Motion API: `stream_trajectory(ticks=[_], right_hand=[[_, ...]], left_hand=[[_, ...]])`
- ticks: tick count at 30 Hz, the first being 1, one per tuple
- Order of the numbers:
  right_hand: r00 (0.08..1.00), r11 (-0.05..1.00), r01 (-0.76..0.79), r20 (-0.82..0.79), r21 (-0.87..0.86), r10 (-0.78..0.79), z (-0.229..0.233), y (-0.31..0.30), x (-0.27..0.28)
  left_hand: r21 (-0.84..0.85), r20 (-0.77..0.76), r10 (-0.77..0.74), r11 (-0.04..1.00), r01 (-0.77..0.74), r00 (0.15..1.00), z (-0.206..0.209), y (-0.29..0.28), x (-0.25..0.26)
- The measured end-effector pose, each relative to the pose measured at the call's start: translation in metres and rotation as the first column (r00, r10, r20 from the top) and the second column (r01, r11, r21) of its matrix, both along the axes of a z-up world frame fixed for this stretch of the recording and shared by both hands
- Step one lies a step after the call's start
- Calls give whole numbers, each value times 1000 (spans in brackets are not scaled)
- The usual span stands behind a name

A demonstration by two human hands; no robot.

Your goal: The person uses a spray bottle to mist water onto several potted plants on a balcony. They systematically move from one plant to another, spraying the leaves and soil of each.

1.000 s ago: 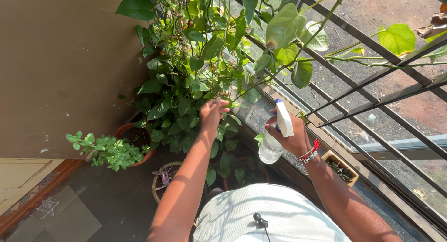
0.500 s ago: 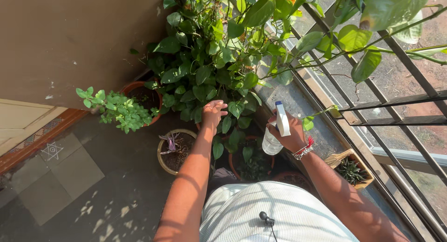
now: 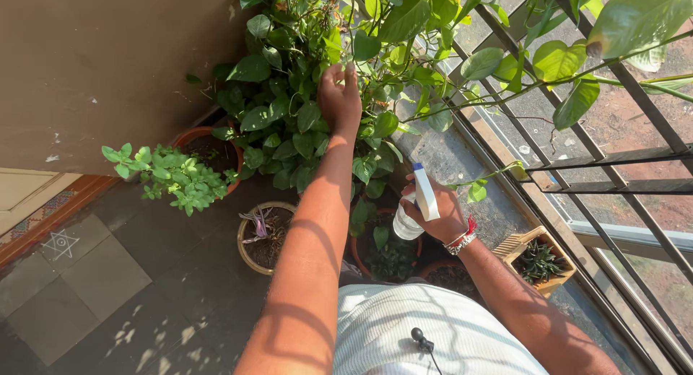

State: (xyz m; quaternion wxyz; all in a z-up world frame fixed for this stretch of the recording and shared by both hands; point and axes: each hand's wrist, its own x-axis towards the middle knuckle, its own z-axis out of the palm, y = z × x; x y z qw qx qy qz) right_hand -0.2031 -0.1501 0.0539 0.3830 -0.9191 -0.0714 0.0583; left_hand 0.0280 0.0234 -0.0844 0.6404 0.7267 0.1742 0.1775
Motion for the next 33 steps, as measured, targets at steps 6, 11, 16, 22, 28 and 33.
stream_trajectory(ticks=[6, 11, 16, 22, 28, 33], right_hand=[[1000, 999, 19, -4, -30, -19, 1, 2, 7], [998, 1000, -20, 65, 15, 19, 4, 11, 40], [994, 998, -64, 90, -10, 64, 7, 31, 77], [991, 996, -84, 112, 37, 79, 4, 49, 98], [972, 991, -120, 209, 57, 105, -5, 57, 107], [989, 996, -86, 124, 25, 82, 2, 64, 108]], left_hand=[[-14, -49, -149, 989, 149, 988, 45, -1, 25], [-333, -167, -281, 918, 214, 945, 27, -1, 5], [-523, -134, -298, 832, 188, 945, 2, 1, -30], [-512, -214, -335, 838, 186, 918, 8, 11, -48], [-498, -168, -354, 836, 230, 920, 22, 16, -52], [-524, -127, -356, 817, 242, 926, 22, 20, -53]])
